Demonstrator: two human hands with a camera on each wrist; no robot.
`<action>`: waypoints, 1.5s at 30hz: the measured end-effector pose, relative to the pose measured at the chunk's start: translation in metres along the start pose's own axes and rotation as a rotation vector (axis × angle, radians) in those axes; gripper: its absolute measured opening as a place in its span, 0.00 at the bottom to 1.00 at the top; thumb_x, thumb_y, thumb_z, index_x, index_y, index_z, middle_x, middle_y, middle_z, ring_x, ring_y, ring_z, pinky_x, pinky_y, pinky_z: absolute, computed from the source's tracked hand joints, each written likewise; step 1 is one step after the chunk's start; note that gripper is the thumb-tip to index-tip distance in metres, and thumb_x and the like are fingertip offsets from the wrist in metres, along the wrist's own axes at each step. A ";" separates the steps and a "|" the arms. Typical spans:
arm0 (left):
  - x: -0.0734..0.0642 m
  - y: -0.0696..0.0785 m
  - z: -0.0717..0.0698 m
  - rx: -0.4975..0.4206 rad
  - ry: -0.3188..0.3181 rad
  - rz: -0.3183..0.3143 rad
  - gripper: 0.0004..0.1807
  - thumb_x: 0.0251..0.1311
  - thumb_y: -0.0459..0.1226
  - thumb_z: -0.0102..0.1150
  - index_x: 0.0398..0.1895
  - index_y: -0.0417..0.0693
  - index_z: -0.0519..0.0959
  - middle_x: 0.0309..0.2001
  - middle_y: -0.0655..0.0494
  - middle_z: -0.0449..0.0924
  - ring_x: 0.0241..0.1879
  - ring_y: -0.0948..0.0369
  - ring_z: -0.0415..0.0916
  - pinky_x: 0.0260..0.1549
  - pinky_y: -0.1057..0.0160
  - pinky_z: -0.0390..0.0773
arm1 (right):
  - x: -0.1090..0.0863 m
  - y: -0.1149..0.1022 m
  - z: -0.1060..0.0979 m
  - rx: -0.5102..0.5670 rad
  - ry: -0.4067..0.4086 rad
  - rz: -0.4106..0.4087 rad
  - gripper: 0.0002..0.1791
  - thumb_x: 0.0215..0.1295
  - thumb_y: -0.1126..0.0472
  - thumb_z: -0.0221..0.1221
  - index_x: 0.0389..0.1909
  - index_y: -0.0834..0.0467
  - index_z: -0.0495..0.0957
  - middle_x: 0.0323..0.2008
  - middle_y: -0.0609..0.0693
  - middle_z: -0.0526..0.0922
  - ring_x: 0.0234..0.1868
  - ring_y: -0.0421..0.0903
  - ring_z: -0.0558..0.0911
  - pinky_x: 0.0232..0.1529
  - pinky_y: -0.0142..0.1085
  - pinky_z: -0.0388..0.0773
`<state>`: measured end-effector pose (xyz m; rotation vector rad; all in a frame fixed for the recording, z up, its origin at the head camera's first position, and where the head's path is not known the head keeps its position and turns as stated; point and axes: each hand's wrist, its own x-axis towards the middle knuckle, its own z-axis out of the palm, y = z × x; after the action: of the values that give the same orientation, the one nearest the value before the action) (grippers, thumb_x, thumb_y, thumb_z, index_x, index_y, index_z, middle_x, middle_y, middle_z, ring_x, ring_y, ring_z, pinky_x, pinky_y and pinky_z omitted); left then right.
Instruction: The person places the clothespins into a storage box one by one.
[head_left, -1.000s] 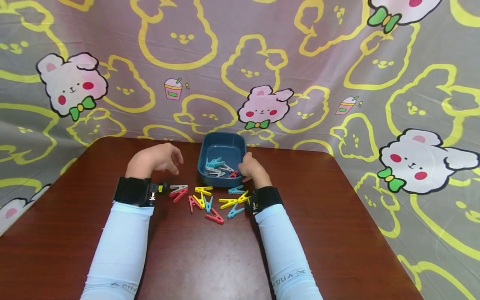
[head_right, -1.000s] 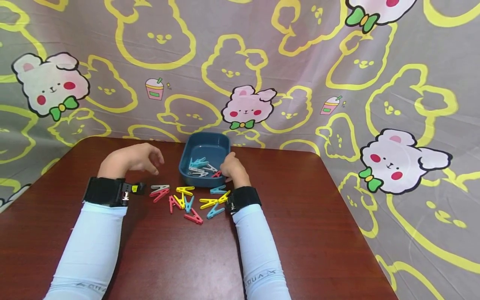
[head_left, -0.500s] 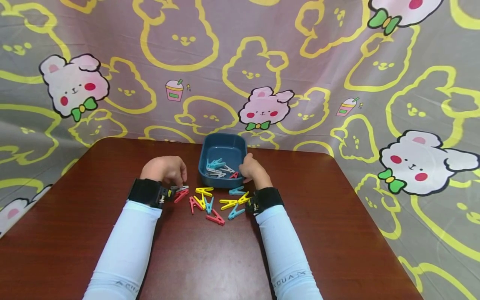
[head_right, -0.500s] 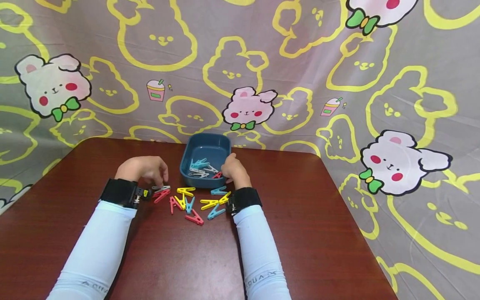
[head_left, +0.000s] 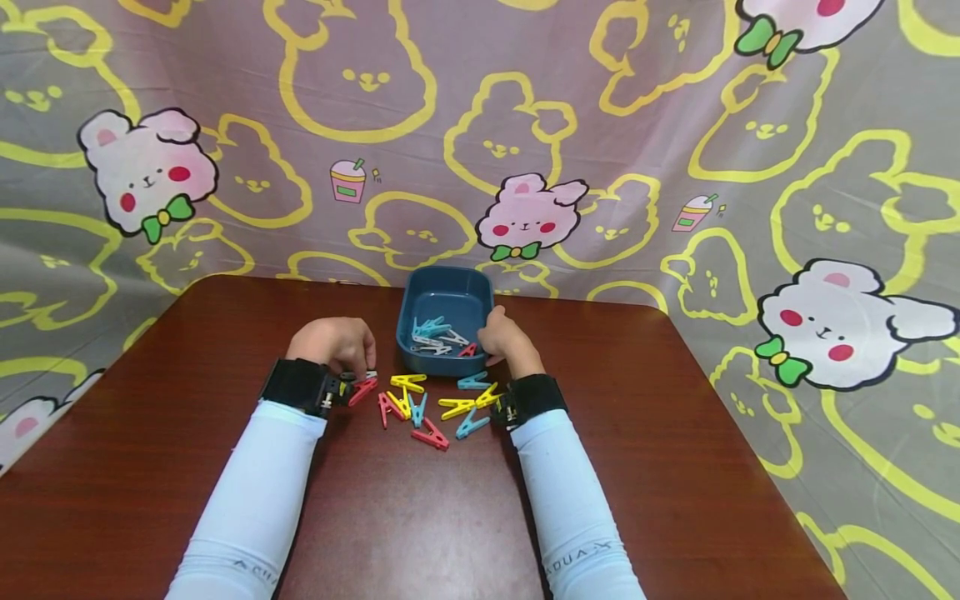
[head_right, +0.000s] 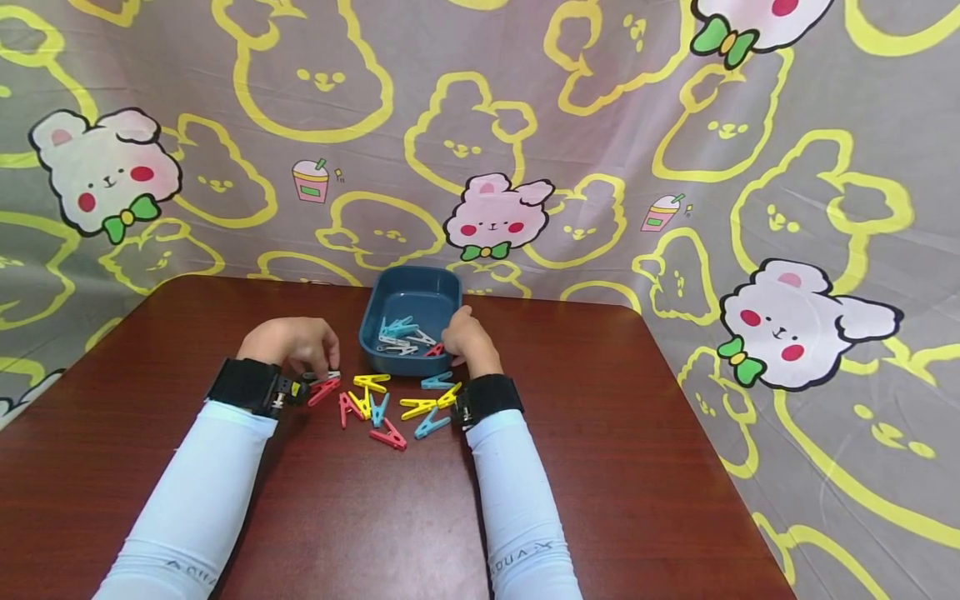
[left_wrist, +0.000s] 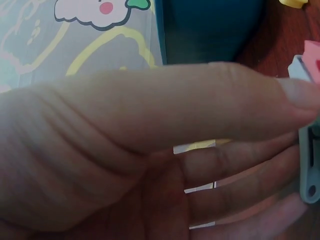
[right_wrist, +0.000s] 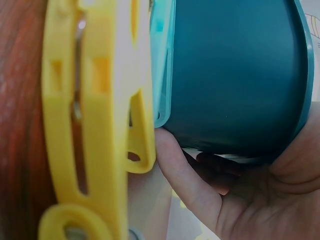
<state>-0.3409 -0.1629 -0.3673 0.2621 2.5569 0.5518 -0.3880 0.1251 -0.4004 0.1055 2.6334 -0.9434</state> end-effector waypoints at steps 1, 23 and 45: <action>0.000 -0.001 0.000 0.001 -0.004 0.003 0.08 0.60 0.31 0.75 0.42 0.42 0.89 0.42 0.46 0.86 0.44 0.50 0.81 0.45 0.55 0.88 | 0.000 0.000 0.000 -0.001 -0.001 0.001 0.43 0.89 0.58 0.45 0.88 0.62 0.29 0.80 0.67 0.68 0.49 0.58 0.91 0.51 0.44 0.92; 0.007 -0.011 -0.003 0.050 0.095 0.064 0.11 0.65 0.31 0.71 0.49 0.42 0.88 0.44 0.44 0.86 0.43 0.48 0.79 0.37 0.58 0.80 | 0.003 0.000 0.000 0.010 0.012 0.014 0.42 0.89 0.58 0.46 0.88 0.62 0.31 0.79 0.67 0.68 0.50 0.58 0.91 0.49 0.43 0.92; 0.015 -0.013 0.001 0.045 0.052 0.048 0.14 0.62 0.27 0.69 0.51 0.43 0.85 0.45 0.44 0.84 0.43 0.50 0.77 0.38 0.58 0.77 | 0.001 -0.001 0.000 0.016 0.004 0.009 0.43 0.89 0.58 0.46 0.88 0.62 0.30 0.80 0.67 0.67 0.47 0.58 0.91 0.47 0.43 0.92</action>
<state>-0.3543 -0.1704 -0.3801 0.3293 2.6218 0.5253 -0.3893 0.1246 -0.4005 0.1229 2.6273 -0.9621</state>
